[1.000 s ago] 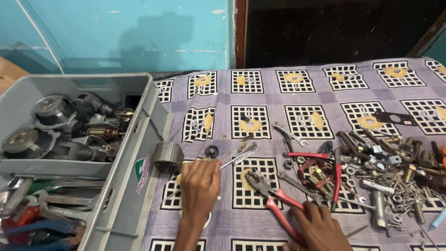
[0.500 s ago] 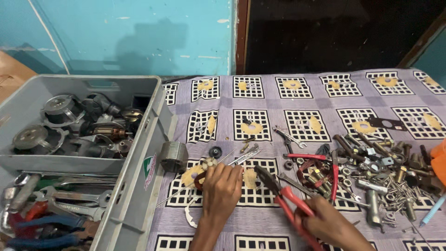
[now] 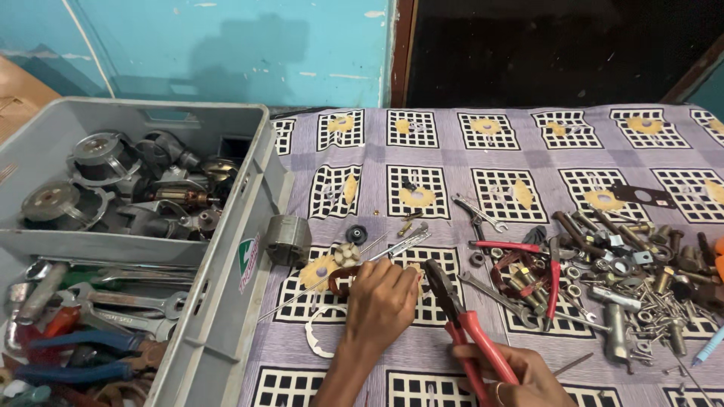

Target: The person removes a copper coil from a motor stator core by hand, shapes and trims the coil using pliers, and places motor components into a plastic crate.

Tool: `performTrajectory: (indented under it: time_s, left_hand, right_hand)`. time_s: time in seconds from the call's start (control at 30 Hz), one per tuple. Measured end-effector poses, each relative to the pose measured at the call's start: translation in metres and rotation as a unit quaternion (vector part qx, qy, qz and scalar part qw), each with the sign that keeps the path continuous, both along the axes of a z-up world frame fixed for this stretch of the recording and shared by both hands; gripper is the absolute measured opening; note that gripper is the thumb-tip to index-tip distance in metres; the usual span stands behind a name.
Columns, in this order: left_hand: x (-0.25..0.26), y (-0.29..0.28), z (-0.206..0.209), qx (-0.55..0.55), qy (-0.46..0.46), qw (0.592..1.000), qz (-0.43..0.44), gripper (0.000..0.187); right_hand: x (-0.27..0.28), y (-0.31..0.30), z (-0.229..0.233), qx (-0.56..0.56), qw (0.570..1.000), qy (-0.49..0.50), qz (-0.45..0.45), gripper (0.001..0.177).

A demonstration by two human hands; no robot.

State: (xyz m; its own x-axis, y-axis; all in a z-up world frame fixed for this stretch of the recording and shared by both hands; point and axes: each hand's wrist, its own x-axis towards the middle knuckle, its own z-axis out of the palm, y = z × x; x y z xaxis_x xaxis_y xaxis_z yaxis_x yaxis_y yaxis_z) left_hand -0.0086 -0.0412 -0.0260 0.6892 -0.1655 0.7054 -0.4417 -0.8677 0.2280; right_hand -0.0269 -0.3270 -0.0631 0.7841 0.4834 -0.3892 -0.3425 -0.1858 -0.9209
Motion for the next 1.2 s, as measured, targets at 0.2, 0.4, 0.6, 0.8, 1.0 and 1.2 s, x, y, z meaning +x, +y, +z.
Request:
performTrajectory:
  time_s: [0.2,0.4,0.6,0.8,1.0,1.2]
  left_hand:
    - [-0.001,0.000,0.009,-0.044,-0.016,0.998,0.029,0.005]
    - [-0.005,0.004,0.018,-0.065,-0.033,0.997,0.001,0.007]
    - [-0.009,0.008,0.022,-0.096,-0.040,0.994,-0.023,0.006]
    - [0.000,0.007,0.009,-0.072,-0.017,0.997,-0.029,0.011]
    - [-0.001,0.007,0.007,-0.071,-0.018,0.996,-0.054,0.023]
    - [-0.004,0.005,0.013,-0.078,0.000,0.993,-0.093,0.023]
  right_hand:
    - [-0.007,0.003,-0.001,0.017,0.999,0.046,-0.003,0.078]
    - [-0.009,0.009,0.006,0.038,0.999,-0.006,-0.002,0.082]
    - [-0.009,0.009,0.006,0.051,0.999,0.015,0.005,0.077]
    - [-0.011,0.005,0.003,0.088,0.995,-0.026,0.023,0.080]
    - [-0.011,0.004,0.002,0.087,0.996,-0.004,0.023,0.085]
    - [-0.010,0.005,0.002,0.074,0.996,-0.038,0.037,0.080]
